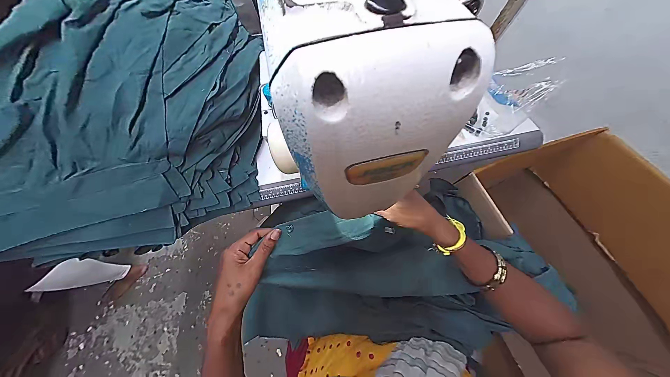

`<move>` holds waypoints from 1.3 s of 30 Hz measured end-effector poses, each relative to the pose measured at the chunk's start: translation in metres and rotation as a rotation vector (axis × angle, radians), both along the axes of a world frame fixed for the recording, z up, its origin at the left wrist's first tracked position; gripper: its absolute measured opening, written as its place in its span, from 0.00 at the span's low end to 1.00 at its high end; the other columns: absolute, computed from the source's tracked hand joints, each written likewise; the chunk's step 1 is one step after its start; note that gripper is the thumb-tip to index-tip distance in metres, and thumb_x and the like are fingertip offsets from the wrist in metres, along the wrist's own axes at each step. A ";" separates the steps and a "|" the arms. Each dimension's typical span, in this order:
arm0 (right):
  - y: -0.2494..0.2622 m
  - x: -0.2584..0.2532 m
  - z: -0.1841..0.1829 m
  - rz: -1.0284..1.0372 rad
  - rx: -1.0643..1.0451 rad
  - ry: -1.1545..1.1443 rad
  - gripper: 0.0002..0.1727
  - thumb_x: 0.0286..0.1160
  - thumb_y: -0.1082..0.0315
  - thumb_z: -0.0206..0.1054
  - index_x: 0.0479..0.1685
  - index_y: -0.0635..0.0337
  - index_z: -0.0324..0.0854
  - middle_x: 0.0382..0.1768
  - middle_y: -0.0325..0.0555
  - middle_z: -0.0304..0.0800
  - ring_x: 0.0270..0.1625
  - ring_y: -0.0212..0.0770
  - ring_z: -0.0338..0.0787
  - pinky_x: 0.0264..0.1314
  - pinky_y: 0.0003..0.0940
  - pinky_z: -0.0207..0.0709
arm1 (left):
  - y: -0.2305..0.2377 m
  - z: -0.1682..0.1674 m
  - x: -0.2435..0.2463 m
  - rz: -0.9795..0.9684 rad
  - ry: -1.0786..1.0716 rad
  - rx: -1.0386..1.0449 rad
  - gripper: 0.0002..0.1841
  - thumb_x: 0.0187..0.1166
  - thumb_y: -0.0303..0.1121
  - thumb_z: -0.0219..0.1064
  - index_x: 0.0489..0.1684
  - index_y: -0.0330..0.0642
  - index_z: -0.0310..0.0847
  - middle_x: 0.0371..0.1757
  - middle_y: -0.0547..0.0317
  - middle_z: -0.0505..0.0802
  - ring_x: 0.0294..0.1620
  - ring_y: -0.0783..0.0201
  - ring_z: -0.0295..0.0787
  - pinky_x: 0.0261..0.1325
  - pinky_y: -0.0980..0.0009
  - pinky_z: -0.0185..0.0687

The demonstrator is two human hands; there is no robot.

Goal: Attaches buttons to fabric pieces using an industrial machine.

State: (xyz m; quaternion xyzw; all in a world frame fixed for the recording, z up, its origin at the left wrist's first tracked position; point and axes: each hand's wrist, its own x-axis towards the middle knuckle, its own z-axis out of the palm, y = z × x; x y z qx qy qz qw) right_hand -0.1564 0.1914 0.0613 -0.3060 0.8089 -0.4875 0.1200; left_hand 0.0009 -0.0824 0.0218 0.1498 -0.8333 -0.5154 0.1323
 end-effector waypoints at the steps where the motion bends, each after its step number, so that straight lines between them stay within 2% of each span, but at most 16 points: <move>1: 0.004 -0.003 -0.003 0.021 -0.050 0.031 0.12 0.74 0.62 0.74 0.42 0.61 0.79 0.29 0.32 0.82 0.34 0.18 0.79 0.42 0.17 0.74 | 0.000 0.002 -0.003 -0.001 0.005 -0.013 0.11 0.81 0.39 0.64 0.41 0.44 0.90 0.34 0.75 0.92 0.34 0.87 0.86 0.40 0.87 0.81; 5: 0.013 -0.004 -0.014 -0.056 -0.109 0.203 0.07 0.79 0.65 0.68 0.44 0.58 0.78 0.29 0.31 0.83 0.33 0.20 0.82 0.41 0.20 0.77 | 0.004 0.011 -0.016 -0.011 0.032 -0.133 0.14 0.81 0.44 0.64 0.41 0.45 0.91 0.36 0.74 0.93 0.37 0.89 0.85 0.42 0.87 0.79; 9: 0.022 -0.006 -0.019 -0.108 0.026 0.319 0.11 0.80 0.59 0.68 0.44 0.58 0.81 0.30 0.39 0.86 0.36 0.37 0.85 0.50 0.46 0.74 | 0.004 0.007 -0.022 -0.024 0.002 -0.279 0.17 0.81 0.49 0.63 0.39 0.46 0.92 0.35 0.71 0.93 0.34 0.86 0.84 0.41 0.80 0.78; 13: 0.057 -0.043 -0.030 -0.346 0.270 0.451 0.12 0.76 0.63 0.70 0.42 0.65 0.86 0.21 0.52 0.85 0.28 0.55 0.87 0.38 0.62 0.77 | 0.007 -0.003 -0.020 -0.024 -0.033 -0.324 0.18 0.80 0.51 0.62 0.38 0.47 0.91 0.28 0.71 0.91 0.28 0.84 0.82 0.34 0.77 0.75; 15: 0.070 -0.059 -0.036 -0.464 0.371 0.513 0.12 0.81 0.66 0.67 0.50 0.68 0.85 0.31 0.60 0.87 0.37 0.62 0.89 0.45 0.64 0.79 | 0.008 -0.006 -0.020 -0.029 -0.033 -0.322 0.19 0.80 0.52 0.62 0.38 0.47 0.91 0.28 0.72 0.90 0.27 0.84 0.81 0.34 0.77 0.75; 16: 0.072 -0.063 -0.036 -0.485 0.388 0.556 0.11 0.82 0.68 0.66 0.51 0.68 0.86 0.39 0.62 0.89 0.45 0.64 0.90 0.49 0.63 0.80 | 0.009 -0.007 -0.021 -0.029 -0.037 -0.322 0.19 0.80 0.52 0.62 0.38 0.47 0.91 0.28 0.72 0.90 0.27 0.84 0.81 0.33 0.78 0.75; 18: 0.068 -0.069 -0.039 -0.475 0.400 0.666 0.10 0.82 0.70 0.66 0.50 0.67 0.89 0.45 0.63 0.88 0.52 0.64 0.90 0.51 0.59 0.83 | 0.010 -0.008 -0.023 -0.025 -0.046 -0.325 0.19 0.81 0.51 0.62 0.39 0.47 0.91 0.28 0.71 0.90 0.27 0.82 0.81 0.34 0.76 0.75; 21: 0.059 -0.079 -0.045 -0.438 0.441 0.769 0.09 0.79 0.71 0.69 0.48 0.68 0.90 0.48 0.64 0.87 0.52 0.65 0.89 0.46 0.57 0.85 | 0.010 -0.009 -0.026 -0.025 -0.046 -0.351 0.19 0.81 0.51 0.62 0.39 0.46 0.91 0.28 0.69 0.90 0.27 0.80 0.82 0.34 0.73 0.76; 23: 0.057 -0.083 -0.048 -0.425 0.471 0.787 0.07 0.77 0.75 0.69 0.47 0.69 0.89 0.49 0.65 0.87 0.51 0.66 0.89 0.43 0.56 0.85 | 0.008 -0.010 -0.025 -0.028 -0.041 -0.378 0.20 0.81 0.51 0.61 0.40 0.43 0.91 0.29 0.63 0.91 0.28 0.73 0.84 0.35 0.64 0.77; 26: 0.059 -0.083 -0.047 -0.416 0.427 0.788 0.06 0.73 0.78 0.70 0.45 0.70 0.88 0.48 0.65 0.87 0.50 0.66 0.90 0.41 0.57 0.85 | 0.007 -0.013 -0.023 -0.022 -0.034 -0.393 0.21 0.81 0.52 0.61 0.38 0.44 0.91 0.27 0.64 0.90 0.26 0.75 0.83 0.34 0.68 0.77; 29: 0.066 -0.084 -0.045 -0.390 0.331 0.756 0.07 0.76 0.75 0.71 0.46 0.68 0.89 0.49 0.64 0.87 0.52 0.65 0.89 0.48 0.58 0.85 | 0.009 -0.013 -0.022 -0.025 -0.056 -0.375 0.20 0.82 0.51 0.61 0.38 0.44 0.91 0.28 0.65 0.90 0.27 0.76 0.82 0.34 0.70 0.76; 32: 0.075 -0.084 -0.043 -0.364 0.215 0.705 0.07 0.74 0.77 0.71 0.47 0.68 0.90 0.54 0.65 0.88 0.58 0.63 0.89 0.61 0.58 0.83 | 0.009 -0.013 -0.024 -0.026 -0.056 -0.365 0.20 0.82 0.50 0.61 0.38 0.43 0.90 0.28 0.65 0.89 0.27 0.76 0.81 0.34 0.68 0.76; 33: 0.078 -0.082 -0.042 -0.376 0.165 0.675 0.07 0.75 0.77 0.71 0.47 0.68 0.89 0.54 0.64 0.88 0.56 0.61 0.90 0.60 0.56 0.83 | 0.009 -0.013 -0.025 -0.026 -0.049 -0.358 0.20 0.82 0.50 0.61 0.38 0.43 0.90 0.28 0.65 0.89 0.27 0.77 0.81 0.34 0.69 0.75; 35: 0.081 -0.075 -0.036 -0.423 0.071 0.562 0.06 0.78 0.75 0.69 0.48 0.66 0.86 0.51 0.59 0.87 0.48 0.53 0.90 0.51 0.49 0.85 | 0.008 -0.013 -0.025 -0.022 -0.034 -0.343 0.19 0.82 0.50 0.62 0.38 0.43 0.90 0.29 0.67 0.90 0.28 0.80 0.81 0.35 0.74 0.75; 37: 0.081 -0.067 -0.029 -0.472 -0.043 0.406 0.06 0.81 0.70 0.69 0.49 0.63 0.84 0.43 0.51 0.87 0.37 0.43 0.87 0.40 0.39 0.83 | 0.008 -0.014 -0.023 -0.017 0.008 -0.327 0.19 0.82 0.49 0.62 0.38 0.43 0.90 0.27 0.69 0.89 0.27 0.84 0.79 0.34 0.78 0.73; 39: 0.077 -0.058 -0.019 -0.479 -0.129 0.228 0.06 0.82 0.67 0.69 0.47 0.59 0.80 0.34 0.44 0.85 0.29 0.35 0.83 0.34 0.31 0.80 | 0.013 -0.010 -0.010 -0.132 0.157 -0.308 0.21 0.85 0.48 0.59 0.34 0.40 0.88 0.26 0.68 0.88 0.27 0.86 0.80 0.34 0.83 0.75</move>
